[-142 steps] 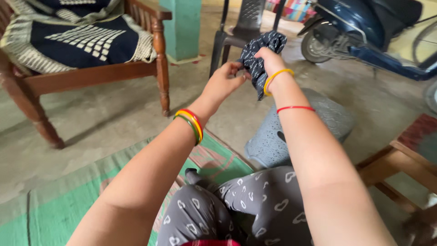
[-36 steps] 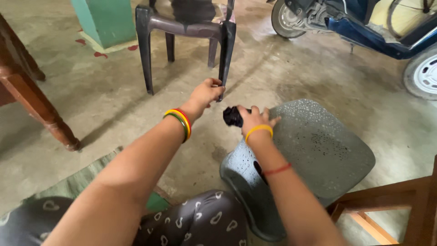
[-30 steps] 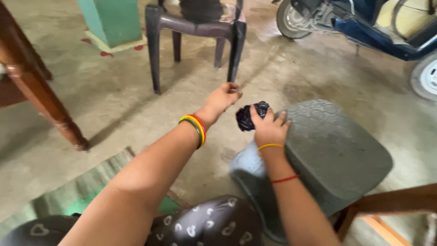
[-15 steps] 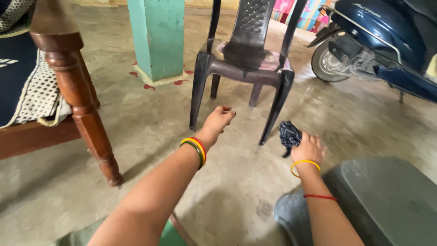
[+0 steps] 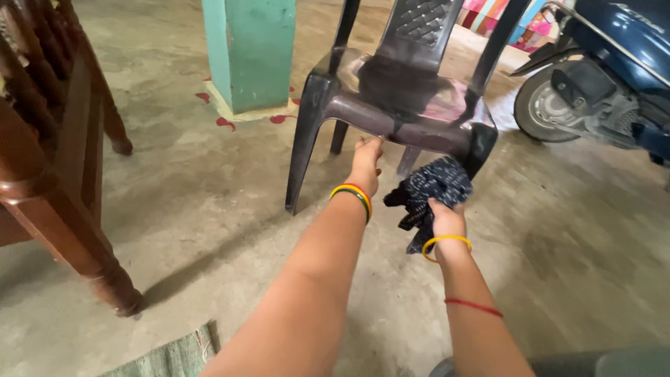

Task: The person wipes a grey plastic stool with a dark cloth, cleaning the top and sides. They then move to a dark brown plastic chair and wipe its seat and backrest with the same cloth.

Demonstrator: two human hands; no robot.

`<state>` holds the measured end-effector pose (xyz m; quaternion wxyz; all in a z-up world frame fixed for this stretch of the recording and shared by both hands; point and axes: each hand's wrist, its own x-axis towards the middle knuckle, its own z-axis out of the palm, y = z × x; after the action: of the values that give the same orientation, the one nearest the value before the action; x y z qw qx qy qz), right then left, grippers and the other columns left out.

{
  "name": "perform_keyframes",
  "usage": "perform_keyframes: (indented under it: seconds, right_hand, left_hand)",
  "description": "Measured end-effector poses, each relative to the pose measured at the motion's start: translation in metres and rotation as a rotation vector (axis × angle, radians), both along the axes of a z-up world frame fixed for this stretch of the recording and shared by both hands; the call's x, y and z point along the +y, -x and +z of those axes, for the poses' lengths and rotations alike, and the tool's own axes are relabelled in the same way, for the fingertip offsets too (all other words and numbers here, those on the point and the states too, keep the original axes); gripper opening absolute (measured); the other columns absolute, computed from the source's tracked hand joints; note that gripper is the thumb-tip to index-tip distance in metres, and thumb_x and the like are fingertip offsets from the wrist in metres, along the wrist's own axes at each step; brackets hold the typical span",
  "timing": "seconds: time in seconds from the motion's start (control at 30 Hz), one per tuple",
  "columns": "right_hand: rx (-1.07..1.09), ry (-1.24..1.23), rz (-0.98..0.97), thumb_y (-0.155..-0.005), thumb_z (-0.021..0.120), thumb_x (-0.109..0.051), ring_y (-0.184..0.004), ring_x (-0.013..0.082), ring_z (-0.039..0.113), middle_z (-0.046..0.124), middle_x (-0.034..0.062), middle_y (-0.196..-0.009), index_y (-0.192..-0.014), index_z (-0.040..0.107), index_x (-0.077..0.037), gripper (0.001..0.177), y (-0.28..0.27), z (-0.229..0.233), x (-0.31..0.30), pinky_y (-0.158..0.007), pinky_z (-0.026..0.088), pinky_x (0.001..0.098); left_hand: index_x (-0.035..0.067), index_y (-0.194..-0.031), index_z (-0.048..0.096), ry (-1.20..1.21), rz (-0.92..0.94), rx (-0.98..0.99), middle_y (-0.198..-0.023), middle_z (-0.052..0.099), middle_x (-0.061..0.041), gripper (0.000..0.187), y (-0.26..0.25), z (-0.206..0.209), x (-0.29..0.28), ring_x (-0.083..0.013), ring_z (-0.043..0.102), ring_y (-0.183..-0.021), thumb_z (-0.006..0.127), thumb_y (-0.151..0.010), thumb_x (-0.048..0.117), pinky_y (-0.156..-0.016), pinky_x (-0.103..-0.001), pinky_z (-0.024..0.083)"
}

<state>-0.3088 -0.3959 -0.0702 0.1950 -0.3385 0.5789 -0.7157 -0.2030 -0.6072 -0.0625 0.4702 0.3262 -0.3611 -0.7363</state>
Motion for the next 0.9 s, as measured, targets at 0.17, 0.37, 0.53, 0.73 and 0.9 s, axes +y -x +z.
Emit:
perform_keyframes:
  seconds: [0.17, 0.37, 0.53, 0.73, 0.9]
  right_hand:
    - [-0.270, -0.021, -0.027, -0.087, 0.065, -0.005, -0.115, 0.0224, 0.065, 0.069, 0.0046, -0.126, -0.140, 0.053, -0.012, 0.055, -0.016, -0.002, 0.040, -0.098, 0.050, 0.0363]
    - [-0.225, -0.081, -0.074, -0.086, 0.063, -0.003, -0.114, 0.0217, 0.065, 0.069, 0.0054, -0.126, -0.141, 0.057, -0.010, 0.056, -0.025, 0.000, 0.092, -0.097, 0.050, 0.0355]
    - [-0.259, 0.176, -0.031, -0.086, 0.059, -0.003, -0.112, 0.0222, 0.067, 0.068, 0.0051, -0.125, -0.141, 0.054, -0.010, 0.056, -0.058, 0.044, 0.122, -0.095, 0.054, 0.0353]
    - [-0.164, 0.347, -0.038, -0.087, 0.057, -0.001, -0.113, 0.0216, 0.067, 0.068, 0.0070, -0.127, -0.140, 0.054, -0.006, 0.054, -0.110, 0.103, 0.148, -0.098, 0.055, 0.0345]
    - [0.435, -0.028, -0.217, -0.093, 0.060, -0.018, -0.121, 0.0379, 0.062, 0.066, 0.0217, -0.133, -0.141, 0.054, -0.002, 0.051, -0.176, 0.153, 0.183, -0.108, 0.045, 0.0437]
  left_hand:
    - [0.022, -0.147, 0.040, -0.053, 0.117, 0.234, -0.118, 0.063, -0.001, 0.069, 0.027, 0.008, -0.024, -0.0160, 0.054, -0.098, 0.066, -0.084, 0.025, -0.079, -0.039, 0.039]
    - [0.017, -0.134, 0.048, -0.142, 0.155, 0.344, -0.112, 0.058, -0.004, 0.063, 0.000, 0.039, 0.028, -0.0200, 0.049, -0.096, 0.078, -0.084, 0.039, -0.075, -0.038, 0.033]
    - [0.018, -0.130, 0.044, -0.271, 0.228, 0.153, -0.126, 0.056, -0.001, 0.074, -0.066, 0.073, 0.134, -0.0189, 0.053, -0.108, 0.081, -0.072, 0.047, -0.083, -0.038, 0.043]
    - [0.014, -0.132, 0.046, -0.388, 0.222, 0.033, -0.127, 0.057, -0.004, 0.077, -0.152, 0.101, 0.239, -0.0220, 0.053, -0.111, 0.084, -0.072, 0.042, -0.087, -0.044, 0.044]
    - [0.011, -0.129, 0.051, -0.375, 0.104, 0.035, -0.119, 0.065, -0.009, 0.076, -0.218, 0.125, 0.313, -0.0246, 0.059, -0.103, 0.084, -0.068, 0.039, -0.086, -0.046, 0.044]
